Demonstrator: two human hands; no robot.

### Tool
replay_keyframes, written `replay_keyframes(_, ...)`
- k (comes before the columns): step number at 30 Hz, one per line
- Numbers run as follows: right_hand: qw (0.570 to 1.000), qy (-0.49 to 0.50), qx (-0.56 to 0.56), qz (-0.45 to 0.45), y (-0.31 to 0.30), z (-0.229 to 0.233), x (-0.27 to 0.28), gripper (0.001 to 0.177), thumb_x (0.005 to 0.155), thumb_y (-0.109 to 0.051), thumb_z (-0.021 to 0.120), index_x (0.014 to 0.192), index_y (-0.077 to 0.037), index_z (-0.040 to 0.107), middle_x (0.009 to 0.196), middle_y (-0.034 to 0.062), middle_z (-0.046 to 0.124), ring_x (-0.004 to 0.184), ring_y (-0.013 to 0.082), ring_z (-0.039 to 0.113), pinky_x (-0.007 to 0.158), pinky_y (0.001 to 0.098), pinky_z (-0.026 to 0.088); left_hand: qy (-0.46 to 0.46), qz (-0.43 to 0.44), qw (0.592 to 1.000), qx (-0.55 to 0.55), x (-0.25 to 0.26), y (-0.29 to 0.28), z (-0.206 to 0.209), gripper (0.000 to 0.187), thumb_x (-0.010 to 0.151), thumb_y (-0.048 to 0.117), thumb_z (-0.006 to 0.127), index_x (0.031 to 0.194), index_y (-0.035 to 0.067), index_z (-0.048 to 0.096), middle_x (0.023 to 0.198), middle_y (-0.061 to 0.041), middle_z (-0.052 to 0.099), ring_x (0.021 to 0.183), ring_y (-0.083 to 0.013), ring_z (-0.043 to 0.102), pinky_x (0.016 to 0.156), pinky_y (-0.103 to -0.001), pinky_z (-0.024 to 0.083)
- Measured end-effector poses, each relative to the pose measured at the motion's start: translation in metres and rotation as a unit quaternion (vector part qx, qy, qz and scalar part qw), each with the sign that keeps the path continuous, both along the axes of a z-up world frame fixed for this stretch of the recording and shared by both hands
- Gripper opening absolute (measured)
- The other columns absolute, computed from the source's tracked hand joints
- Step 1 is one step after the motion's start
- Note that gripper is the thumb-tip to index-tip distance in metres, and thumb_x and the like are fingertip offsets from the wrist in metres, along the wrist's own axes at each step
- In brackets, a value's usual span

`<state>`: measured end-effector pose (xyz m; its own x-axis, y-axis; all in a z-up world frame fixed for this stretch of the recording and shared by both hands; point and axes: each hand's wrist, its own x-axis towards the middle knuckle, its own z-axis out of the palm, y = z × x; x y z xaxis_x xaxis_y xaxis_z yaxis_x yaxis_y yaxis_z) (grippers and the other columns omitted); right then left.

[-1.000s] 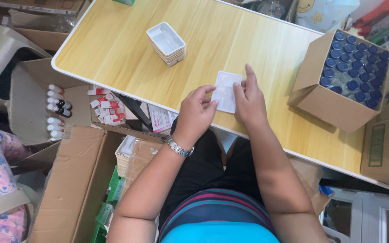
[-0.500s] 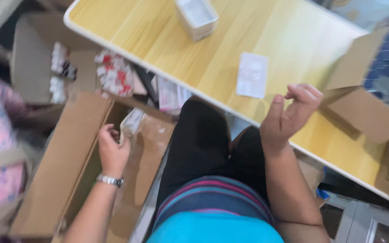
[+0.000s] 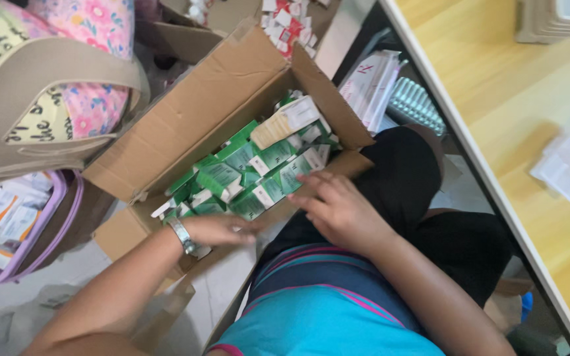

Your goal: The person packs small bottles and paper inserts into white plastic trays, then places the trays into green boxes. The person repeatedly retrieves bottles and inserts from a large cardboard box and arranges them into the trays and boxes on the table.

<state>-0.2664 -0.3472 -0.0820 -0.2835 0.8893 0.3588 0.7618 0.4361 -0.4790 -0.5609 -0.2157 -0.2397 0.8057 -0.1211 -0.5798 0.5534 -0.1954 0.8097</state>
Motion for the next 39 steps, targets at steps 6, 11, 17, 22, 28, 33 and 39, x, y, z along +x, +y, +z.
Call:
replay_keyframes(6,0.947,-0.070,-0.310,0.053,-0.001,-0.041,-0.018,0.034,0.089,-0.025,0.068,0.118,-0.009,0.069,0.102,0.0115,0.073,0.100,0.0319,0.067,0.091,0.0458,0.049,0.120,-0.012,0.956,-0.267,-0.026,-0.031,-0.025,0.094,0.083,0.072,0.048,0.161,0.024,0.030,0.170,-0.007,0.023,0.154,-0.0234,0.021,0.113,-0.049,0.032)
replay_keyframes(11,0.942,-0.050,-0.331,0.038,-0.003,-0.052,-0.015,0.038,0.086,-0.019,0.066,0.122,-0.007,0.069,0.096,0.0177,0.073,0.093,0.0381,0.068,0.084,0.0494,0.051,0.082,0.356,0.914,-0.178,-0.033,0.014,-0.064,0.075,0.078,0.040,0.077,0.144,0.016,0.052,0.135,-0.025,0.062,0.124,-0.0401,0.062,0.097,-0.051,0.048)
replay_keyframes(17,0.930,-0.044,-0.366,0.012,-0.002,-0.051,-0.013,0.035,0.088,-0.014,0.063,0.121,-0.008,0.069,0.094,0.0206,0.073,0.092,0.0400,0.068,0.082,0.0504,0.052,0.138,0.230,0.864,0.427,-0.013,0.030,-0.076,0.085,0.067,0.024,0.088,0.143,0.029,0.051,0.153,-0.017,0.036,0.135,-0.0434,0.043,0.108,-0.053,0.039)
replay_keyframes(22,0.939,-0.026,-0.341,0.014,-0.001,-0.046,-0.012,0.034,0.087,-0.015,0.065,0.119,-0.006,0.070,0.096,0.0208,0.073,0.095,0.0403,0.068,0.084,0.0494,0.052,0.273,0.124,0.854,0.426,-0.027,0.040,-0.099,0.073,0.082,0.021,0.075,0.147,0.040,0.050,0.164,-0.009,0.030,0.134,-0.0429,0.042,0.103,-0.059,0.038)
replay_keyframes(28,0.937,-0.001,-0.347,0.028,0.002,-0.046,-0.010,0.035,0.084,-0.015,0.067,0.118,-0.005,0.070,0.097,0.0199,0.074,0.096,0.0390,0.068,0.087,0.0484,0.053,0.275,0.306,0.803,0.432,-0.079,0.062,-0.129,0.031,0.104,0.041,0.063,0.128,0.022,0.068,0.136,-0.013,0.067,0.124,-0.0344,0.064,0.099,-0.046,0.053)
replay_keyframes(33,0.929,-0.008,-0.369,0.017,0.004,-0.047,-0.012,0.032,0.088,-0.016,0.066,0.119,-0.006,0.071,0.097,0.0193,0.074,0.096,0.0383,0.068,0.087,0.0482,0.052,0.380,0.280,0.843,0.258,-0.068,0.072,-0.120,0.080,0.089,0.069,0.058,0.148,0.016,0.051,0.153,-0.017,0.045,0.143,-0.0379,0.041,0.115,-0.063,0.028)
replay_keyframes(39,0.932,0.006,-0.362,0.026,0.004,-0.044,-0.010,0.036,0.084,-0.016,0.069,0.118,-0.005,0.070,0.098,0.0189,0.074,0.097,0.0384,0.068,0.088,0.0473,0.052,0.214,0.144,0.902,0.345,0.019,-0.013,-0.110,0.085,0.086,0.070,0.053,0.159,0.032,0.031,0.160,-0.021,0.029,0.150,-0.0398,0.025,0.113,-0.071,0.007)
